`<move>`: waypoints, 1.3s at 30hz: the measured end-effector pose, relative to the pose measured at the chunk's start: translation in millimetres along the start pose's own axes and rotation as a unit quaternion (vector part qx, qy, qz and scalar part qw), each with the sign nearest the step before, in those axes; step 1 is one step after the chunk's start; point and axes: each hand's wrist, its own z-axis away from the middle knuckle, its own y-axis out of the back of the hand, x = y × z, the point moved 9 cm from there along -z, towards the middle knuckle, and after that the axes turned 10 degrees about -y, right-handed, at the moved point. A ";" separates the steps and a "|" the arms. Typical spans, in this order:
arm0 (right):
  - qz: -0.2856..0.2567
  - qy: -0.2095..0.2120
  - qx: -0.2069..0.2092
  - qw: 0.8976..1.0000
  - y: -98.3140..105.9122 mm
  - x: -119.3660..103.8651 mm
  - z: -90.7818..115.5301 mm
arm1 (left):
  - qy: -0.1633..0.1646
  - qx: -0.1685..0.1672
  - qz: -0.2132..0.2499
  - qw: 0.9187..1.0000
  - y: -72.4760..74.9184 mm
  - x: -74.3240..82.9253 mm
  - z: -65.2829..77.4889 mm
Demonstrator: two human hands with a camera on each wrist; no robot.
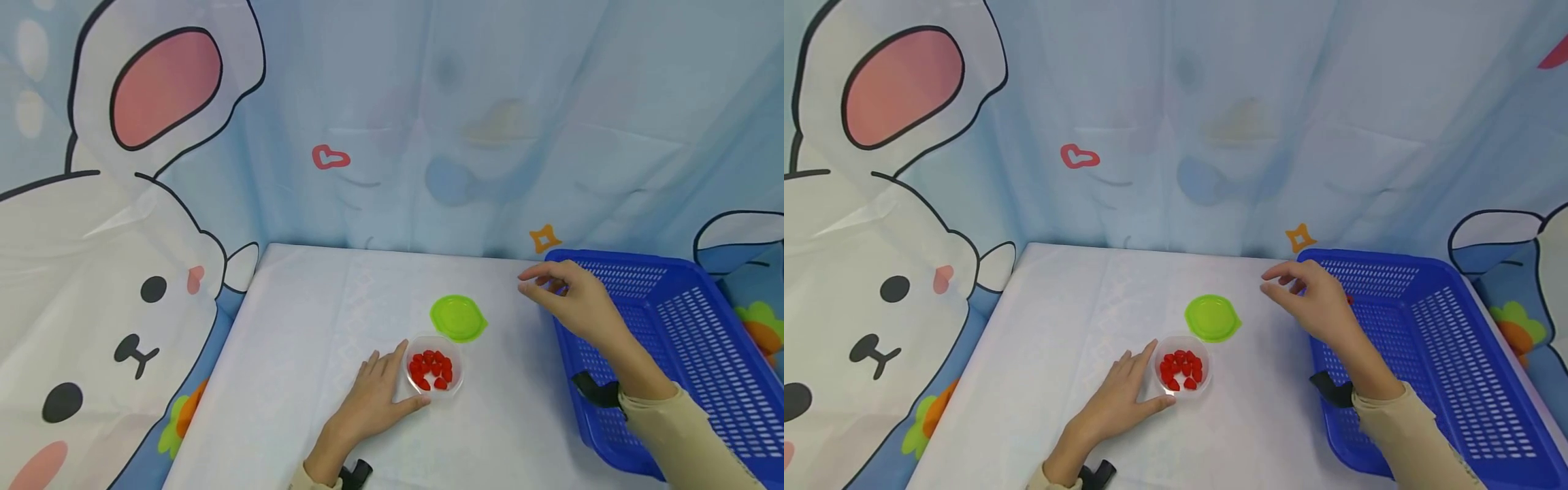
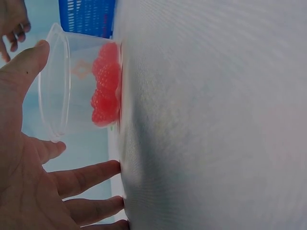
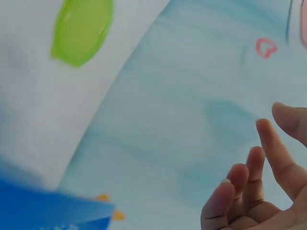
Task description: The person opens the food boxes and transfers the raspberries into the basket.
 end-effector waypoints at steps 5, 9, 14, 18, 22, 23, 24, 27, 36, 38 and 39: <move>0.019 0.069 0.007 0.997 -14.7 -33.4 17.1 | -0.001 -0.002 -0.002 1.000 -0.8 -0.6 0.4; 0.032 0.081 -0.003 0.996 -32.8 -46.8 27.2 | 0.000 -0.007 -0.006 1.000 -1.3 -1.4 0.3; 0.027 0.067 -0.010 0.997 -55.9 -51.4 35.9 | 0.005 -0.012 -0.008 1.000 -2.2 -2.5 -0.5; 0.002 0.061 -0.005 0.998 -72.0 -49.2 40.4 | 0.007 -0.012 -0.008 1.000 -2.6 -2.4 -0.2; -0.022 0.054 -0.005 0.998 -93.6 -40.1 42.2 | 0.007 -0.009 -0.007 1.000 -1.8 -1.9 0.3; -0.026 0.051 -0.007 0.998 -99.7 -36.6 41.9 | 0.006 -0.008 -0.008 1.000 -1.5 -1.6 0.3; -0.031 0.046 -0.011 0.998 -105.9 -32.8 41.5 | 0.004 -0.007 -0.008 1.000 -1.2 -1.1 0.4; -0.039 0.024 -0.021 0.999 -123.9 -20.6 38.6 | 0.001 -0.006 -0.010 1.000 -0.2 0.0 0.5; -0.025 -0.003 -0.025 0.999 -156.4 -2.7 34.7 | 0.002 -0.017 -0.014 1.000 -0.9 -0.1 0.4; -0.005 0.006 -0.018 1.000 -160.3 -3.8 35.0 | 0.002 -0.018 -0.016 1.000 -0.9 -0.3 0.4; 0.007 0.013 -0.012 1.000 -162.0 -4.8 35.0 | 0.002 -0.018 -0.017 1.000 -0.7 -0.4 0.3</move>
